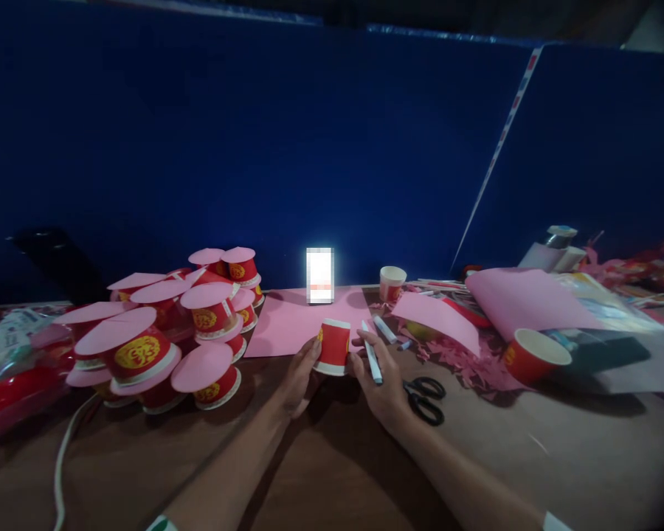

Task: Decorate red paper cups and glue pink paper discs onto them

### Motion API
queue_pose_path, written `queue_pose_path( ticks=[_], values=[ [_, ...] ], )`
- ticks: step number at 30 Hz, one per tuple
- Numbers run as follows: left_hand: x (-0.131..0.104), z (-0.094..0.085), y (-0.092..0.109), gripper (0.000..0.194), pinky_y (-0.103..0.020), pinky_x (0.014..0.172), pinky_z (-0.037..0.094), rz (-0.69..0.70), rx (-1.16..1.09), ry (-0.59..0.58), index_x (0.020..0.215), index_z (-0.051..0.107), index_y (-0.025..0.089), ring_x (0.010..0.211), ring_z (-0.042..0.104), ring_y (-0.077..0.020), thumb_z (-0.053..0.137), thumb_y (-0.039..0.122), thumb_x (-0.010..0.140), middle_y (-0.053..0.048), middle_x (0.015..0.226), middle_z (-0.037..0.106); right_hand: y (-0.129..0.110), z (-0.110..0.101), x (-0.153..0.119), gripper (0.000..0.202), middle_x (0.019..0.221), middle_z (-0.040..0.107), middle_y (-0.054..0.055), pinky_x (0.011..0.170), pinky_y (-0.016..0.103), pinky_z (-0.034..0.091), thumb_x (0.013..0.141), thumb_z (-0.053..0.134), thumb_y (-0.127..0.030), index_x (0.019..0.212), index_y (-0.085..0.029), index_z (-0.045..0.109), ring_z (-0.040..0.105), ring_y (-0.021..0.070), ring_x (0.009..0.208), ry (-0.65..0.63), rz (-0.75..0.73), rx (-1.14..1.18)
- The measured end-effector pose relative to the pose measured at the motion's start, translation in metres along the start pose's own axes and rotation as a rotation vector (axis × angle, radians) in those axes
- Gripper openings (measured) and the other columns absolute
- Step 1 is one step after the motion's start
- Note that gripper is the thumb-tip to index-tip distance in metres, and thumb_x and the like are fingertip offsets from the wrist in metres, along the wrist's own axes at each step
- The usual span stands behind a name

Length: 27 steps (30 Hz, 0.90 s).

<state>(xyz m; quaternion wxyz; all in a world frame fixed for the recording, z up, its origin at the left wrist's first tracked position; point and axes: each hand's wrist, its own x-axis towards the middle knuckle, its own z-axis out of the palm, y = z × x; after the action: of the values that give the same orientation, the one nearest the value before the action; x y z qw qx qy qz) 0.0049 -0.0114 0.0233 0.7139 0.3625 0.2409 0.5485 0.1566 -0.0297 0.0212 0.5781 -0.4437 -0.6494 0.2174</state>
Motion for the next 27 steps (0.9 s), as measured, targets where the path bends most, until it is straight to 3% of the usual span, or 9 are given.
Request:
queue_pose_path(
  ticks=[4,8,11,15,27],
  values=[
    [0.001,0.001,-0.001,0.043,-0.032,0.085,0.047,-0.05,-0.035,0.08,0.108,0.061,0.015,0.097,0.062,-0.0221,0.053,0.047,0.082,-0.009,0.104,0.068,-0.01,-0.004,-0.006,0.026,0.088,0.062,0.006,0.072,0.031,0.051,0.088,0.047,-0.017,0.112,-0.02,0.053,0.061,0.0178,0.078,0.078,-0.109,0.011],
    [0.005,0.0,-0.003,0.044,-0.032,0.083,0.048,-0.092,-0.029,0.197,0.1,0.064,0.013,0.091,0.065,-0.0221,0.058,0.05,0.076,-0.009,0.095,0.07,-0.019,-0.008,-0.01,0.024,0.089,0.065,0.007,0.071,0.031,0.051,0.086,0.05,-0.014,0.107,-0.02,0.058,0.062,0.0188,0.078,0.027,-0.25,-0.027],
    [0.005,0.002,-0.003,0.044,-0.033,0.083,0.047,-0.051,0.007,0.179,0.099,0.064,0.013,0.089,0.065,-0.0225,0.061,0.05,0.074,-0.009,0.091,0.071,-0.024,-0.009,-0.01,0.018,0.088,0.066,0.007,0.073,0.033,0.051,0.084,0.052,-0.012,0.098,-0.019,0.062,0.062,0.0196,0.081,-0.011,-0.319,-0.093],
    [0.001,0.008,-0.001,0.046,-0.033,0.08,0.047,0.013,0.154,0.188,0.093,0.066,0.012,0.085,0.065,-0.0233,0.062,0.052,0.071,-0.009,0.085,0.071,-0.026,-0.008,-0.008,0.012,0.08,0.065,0.006,0.069,0.032,0.051,0.084,0.051,-0.013,0.088,-0.017,0.062,0.062,0.0184,0.075,-0.003,-0.316,-0.131],
    [-0.001,0.012,0.003,0.05,-0.028,0.069,0.045,0.087,0.356,0.173,0.084,0.066,0.014,0.07,0.06,-0.0172,0.055,0.06,0.071,-0.006,0.077,0.069,-0.024,-0.008,-0.008,0.01,0.077,0.065,0.005,0.068,0.03,0.048,0.086,0.048,-0.017,0.088,-0.018,0.058,0.061,0.018,0.072,-0.031,-0.297,-0.15]
  ],
)
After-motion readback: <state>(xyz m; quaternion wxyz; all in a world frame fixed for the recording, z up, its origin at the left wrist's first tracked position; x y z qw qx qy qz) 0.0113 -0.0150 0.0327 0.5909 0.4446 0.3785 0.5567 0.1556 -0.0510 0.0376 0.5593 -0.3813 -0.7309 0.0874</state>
